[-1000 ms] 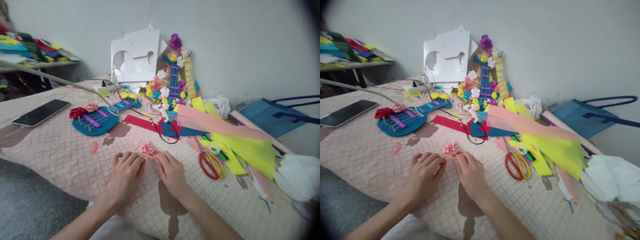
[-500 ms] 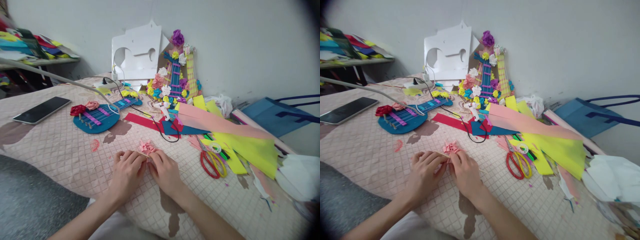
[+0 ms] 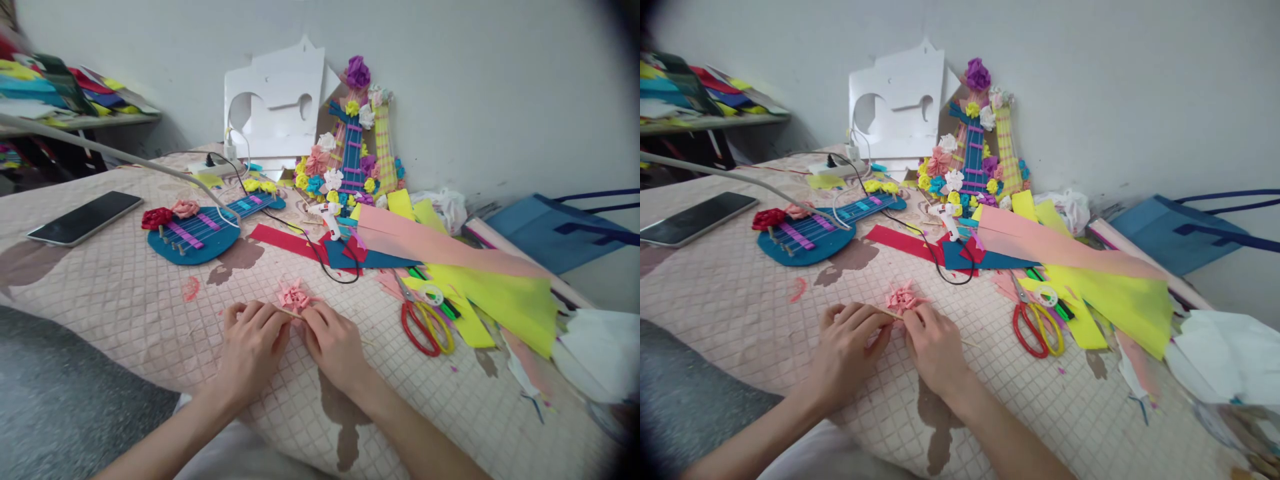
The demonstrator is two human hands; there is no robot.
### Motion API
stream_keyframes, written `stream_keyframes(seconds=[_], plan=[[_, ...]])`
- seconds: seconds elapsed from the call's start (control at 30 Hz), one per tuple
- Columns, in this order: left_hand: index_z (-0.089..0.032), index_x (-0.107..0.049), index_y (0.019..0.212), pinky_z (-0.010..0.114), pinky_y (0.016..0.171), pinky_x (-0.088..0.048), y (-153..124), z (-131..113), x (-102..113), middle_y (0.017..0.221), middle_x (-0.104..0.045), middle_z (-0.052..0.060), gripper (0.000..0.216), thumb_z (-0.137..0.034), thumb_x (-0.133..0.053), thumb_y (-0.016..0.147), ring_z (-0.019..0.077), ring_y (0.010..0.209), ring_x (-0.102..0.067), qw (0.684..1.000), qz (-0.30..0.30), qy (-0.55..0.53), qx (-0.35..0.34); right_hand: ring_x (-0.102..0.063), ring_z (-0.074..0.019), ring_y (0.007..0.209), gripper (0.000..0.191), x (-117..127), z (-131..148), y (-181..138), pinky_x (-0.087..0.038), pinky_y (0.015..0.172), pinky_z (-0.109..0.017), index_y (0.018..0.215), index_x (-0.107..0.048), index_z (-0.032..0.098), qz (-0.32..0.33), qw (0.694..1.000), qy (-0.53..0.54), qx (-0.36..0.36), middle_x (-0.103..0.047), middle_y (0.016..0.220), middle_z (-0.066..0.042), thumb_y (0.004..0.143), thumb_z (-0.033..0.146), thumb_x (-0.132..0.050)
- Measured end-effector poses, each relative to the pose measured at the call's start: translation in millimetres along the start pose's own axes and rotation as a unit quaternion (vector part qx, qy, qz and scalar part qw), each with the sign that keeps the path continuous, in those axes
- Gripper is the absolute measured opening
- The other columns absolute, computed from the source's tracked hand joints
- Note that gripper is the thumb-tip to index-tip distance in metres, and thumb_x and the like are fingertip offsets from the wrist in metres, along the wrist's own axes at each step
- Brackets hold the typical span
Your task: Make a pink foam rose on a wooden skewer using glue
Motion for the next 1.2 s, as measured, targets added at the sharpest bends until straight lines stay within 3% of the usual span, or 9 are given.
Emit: stream_keyframes(seconds=[0.2, 0.37, 1.2], plan=[[-0.02, -0.061, 0.09, 0.04, 0.081, -0.032, -0.9, -3.5, -2.7, 0.091, -0.064, 0.004, 0.006, -0.019, -0.056, 0.086, 0.0226, 0.086, -0.052, 1.0, -0.013, 0.023, 0.004, -0.06, -0.0165, 0.075, 0.013, -1.3, 1.1, -0.7, -0.046, 0.062, -0.027, 0.094, -0.057, 0.019, 0.022, 1.0, 0.003, -0.01, -0.061, 0.091, -0.005, 0.093, 0.02, -0.044], [-0.021, -0.059, 0.098, 0.042, 0.085, -0.031, 0.9, -7.0, -5.1, 0.101, -0.062, 0.006, 0.015, -0.013, -0.056, 0.085, 0.0236, 0.093, -0.051, 1.0, -0.009, 0.011, 0.001, -0.061, -0.0176, 0.082, 0.015, -0.5, 1.5, -0.4, -0.048, 0.066, -0.027, 0.098, -0.058, 0.018, 0.022, 1.0, 0.012, -0.008, -0.061, 0.095, -0.007, 0.093, 0.02, -0.044], [-0.023, -0.06, 0.094, 0.041, 0.085, -0.029, -3.0, -0.9, 1.4, 0.097, -0.065, 0.003, 0.014, -0.013, -0.051, 0.088, 0.0219, 0.095, -0.052, 0.997, 0.025, -0.066, 0.004, -0.06, -0.0173, 0.077, 0.015, -6.3, 1.6, -6.6, -0.046, 0.063, -0.028, 0.096, -0.058, 0.018, 0.008, 0.999, -0.013, 0.029, -0.062, 0.093, -0.006, 0.095, 0.021, -0.044]])
Point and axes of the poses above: each hand's wrist, its own y-axis towards the middle knuckle, its own x-axis out of the back of the hand, z = x × y, the point moved 2 cm from there along y, towards the middle knuckle
